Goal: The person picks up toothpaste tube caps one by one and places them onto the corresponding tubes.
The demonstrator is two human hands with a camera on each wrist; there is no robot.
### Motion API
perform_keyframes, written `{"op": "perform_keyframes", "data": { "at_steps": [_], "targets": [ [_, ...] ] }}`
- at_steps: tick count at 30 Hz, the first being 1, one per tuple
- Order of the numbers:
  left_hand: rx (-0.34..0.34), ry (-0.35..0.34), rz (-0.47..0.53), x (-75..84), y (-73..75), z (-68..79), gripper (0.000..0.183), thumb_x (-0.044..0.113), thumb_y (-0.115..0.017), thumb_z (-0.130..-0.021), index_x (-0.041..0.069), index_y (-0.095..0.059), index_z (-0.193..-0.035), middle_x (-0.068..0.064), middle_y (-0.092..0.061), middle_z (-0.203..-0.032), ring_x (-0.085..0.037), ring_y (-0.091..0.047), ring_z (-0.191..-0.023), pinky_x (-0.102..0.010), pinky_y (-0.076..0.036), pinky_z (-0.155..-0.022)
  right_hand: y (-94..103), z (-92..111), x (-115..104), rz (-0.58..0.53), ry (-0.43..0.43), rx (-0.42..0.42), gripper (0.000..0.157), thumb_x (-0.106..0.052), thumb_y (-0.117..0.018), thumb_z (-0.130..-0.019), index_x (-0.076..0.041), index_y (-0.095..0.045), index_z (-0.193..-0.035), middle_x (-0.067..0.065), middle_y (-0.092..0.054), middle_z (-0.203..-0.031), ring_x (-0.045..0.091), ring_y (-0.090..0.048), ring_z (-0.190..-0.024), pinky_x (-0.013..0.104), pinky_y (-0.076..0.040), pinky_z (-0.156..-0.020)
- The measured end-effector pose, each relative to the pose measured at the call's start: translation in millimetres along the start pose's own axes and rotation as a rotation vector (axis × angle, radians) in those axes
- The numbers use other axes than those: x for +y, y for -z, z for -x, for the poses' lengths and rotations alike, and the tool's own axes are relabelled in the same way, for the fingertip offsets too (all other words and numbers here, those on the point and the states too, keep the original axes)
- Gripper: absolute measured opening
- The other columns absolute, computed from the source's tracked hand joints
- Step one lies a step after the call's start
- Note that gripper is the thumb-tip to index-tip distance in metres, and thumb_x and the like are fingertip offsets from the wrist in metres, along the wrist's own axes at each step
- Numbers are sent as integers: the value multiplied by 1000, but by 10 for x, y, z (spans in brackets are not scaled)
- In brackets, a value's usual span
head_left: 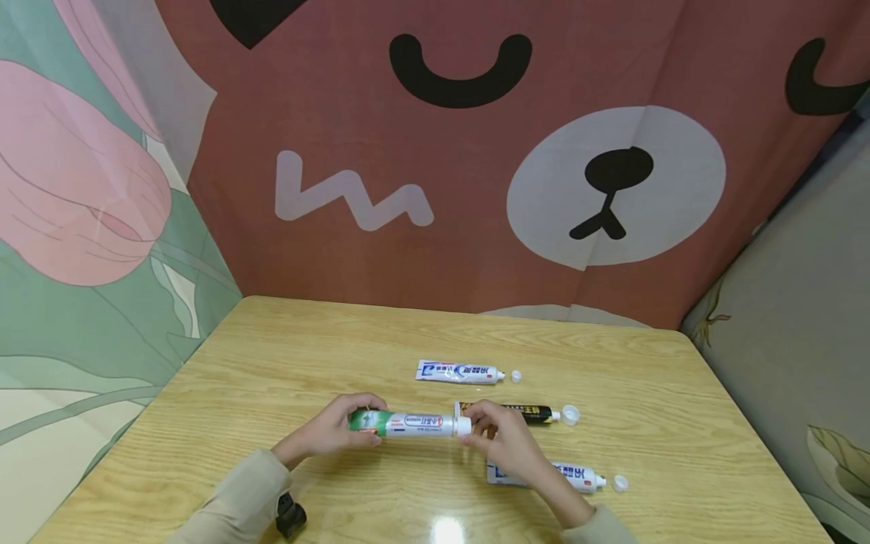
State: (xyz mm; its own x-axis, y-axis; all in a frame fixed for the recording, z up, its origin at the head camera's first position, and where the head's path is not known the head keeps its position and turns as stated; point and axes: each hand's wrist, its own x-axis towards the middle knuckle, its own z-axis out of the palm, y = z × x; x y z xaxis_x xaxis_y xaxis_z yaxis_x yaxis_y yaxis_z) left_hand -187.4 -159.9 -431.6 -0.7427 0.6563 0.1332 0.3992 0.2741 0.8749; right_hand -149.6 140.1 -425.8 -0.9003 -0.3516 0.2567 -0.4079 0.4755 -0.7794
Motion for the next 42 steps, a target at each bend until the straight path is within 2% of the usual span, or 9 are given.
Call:
{"op": "perform_keyframes", "data": {
  "at_steps": [10, 13, 18, 23, 27, 30, 34, 37, 42],
  "targets": [
    [30, -12, -32, 55, 30, -9, 29, 12, -71, -78, 7, -61, -105, -9, -59, -103, -18, -53, -85, -28, -47, -68, 14, -19, -21, -128, -71, -63, 15, -14, -60, -88, -1, -65, -93, 11, -63, -74, 20, -56, -58, 27, -48, -51],
    [30, -6, -22, 54, 27, -12, 29, 10, -72, -77, 7, -61, -105, -9, -59, -103, -19, -52, -86, -28, -46, -69, 27, -27, -107, -153, -94, -89, 25, -13, -50, -94, 3, -64, -81, 16, -60, -67, 25, -56, -53, 28, -48, -48],
    [32, -3, -6, 36, 8, -12, 30, 10, -72, -77, 7, -61, -105, -8, -59, -103, -19, -53, -86, -29, -47, -70, 82, -11, -349, -164, -125, -95, 42, -12, -40, -98, 9, -57, -66, 21, -57, -57, 21, -52, -44, 16, -37, -41],
    [45, -26, 3, 45, 1, -19, 29, 9, -71, -78, 9, -60, -105, -8, -59, -102, -19, -54, -86, -29, -47, -68, 75, 18, -290, -168, -115, -42, 33, -12, -38, -99, 11, -61, -99, 19, -61, -67, 23, -57, -54, 27, -46, -46],
    [49, -47, 4, 62, 8, -17, 28, 6, -70, -78, 8, -60, -105, -9, -59, -102, -19, -53, -85, -29, -47, -68, 32, 25, -77, -249, -67, -12, 36, -7, -53, -91, 7, -48, -124, 20, -61, -90, 21, -61, -69, 31, -51, -59],
    [46, -37, 13, 63, 14, -8, 28, 8, -70, -79, 8, -60, -105, -10, -58, -103, -20, -53, -86, -29, -47, -69, 23, 31, -22, -316, -28, -14, 44, 3, -65, -79, 9, -48, -119, 21, -59, -101, 21, -61, -78, 29, -52, -68],
    [42, 2, 42, 60, 19, 2, 28, 11, -70, -79, 9, -59, -105, -9, -58, -104, -22, -53, -89, -30, -48, -71, 22, 40, -42, -313, -69, -2, 37, 7, -69, -73, 8, -55, -108, 18, -62, -99, 21, -62, -81, 25, -51, -71],
    [42, 22, 61, 65, 18, 5, 28, 11, -70, -79, 9, -59, -105, -9, -57, -105, -23, -53, -91, -31, -48, -72, 35, 46, -85, -297, -99, 2, 31, 4, -67, -77, 6, -57, -106, 17, -64, -97, 21, -63, -80, 26, -51, -71],
    [40, 17, 81, 69, 9, 3, 28, 10, -68, -81, 7, -59, -106, -11, -57, -105, -24, -53, -90, -32, -48, -71, 112, 52, -235, -285, -59, -41, 18, -3, -56, -88, 10, -58, -101, 23, -65, -85, 30, -64, -70, 37, -53, -64]
  ]
}}
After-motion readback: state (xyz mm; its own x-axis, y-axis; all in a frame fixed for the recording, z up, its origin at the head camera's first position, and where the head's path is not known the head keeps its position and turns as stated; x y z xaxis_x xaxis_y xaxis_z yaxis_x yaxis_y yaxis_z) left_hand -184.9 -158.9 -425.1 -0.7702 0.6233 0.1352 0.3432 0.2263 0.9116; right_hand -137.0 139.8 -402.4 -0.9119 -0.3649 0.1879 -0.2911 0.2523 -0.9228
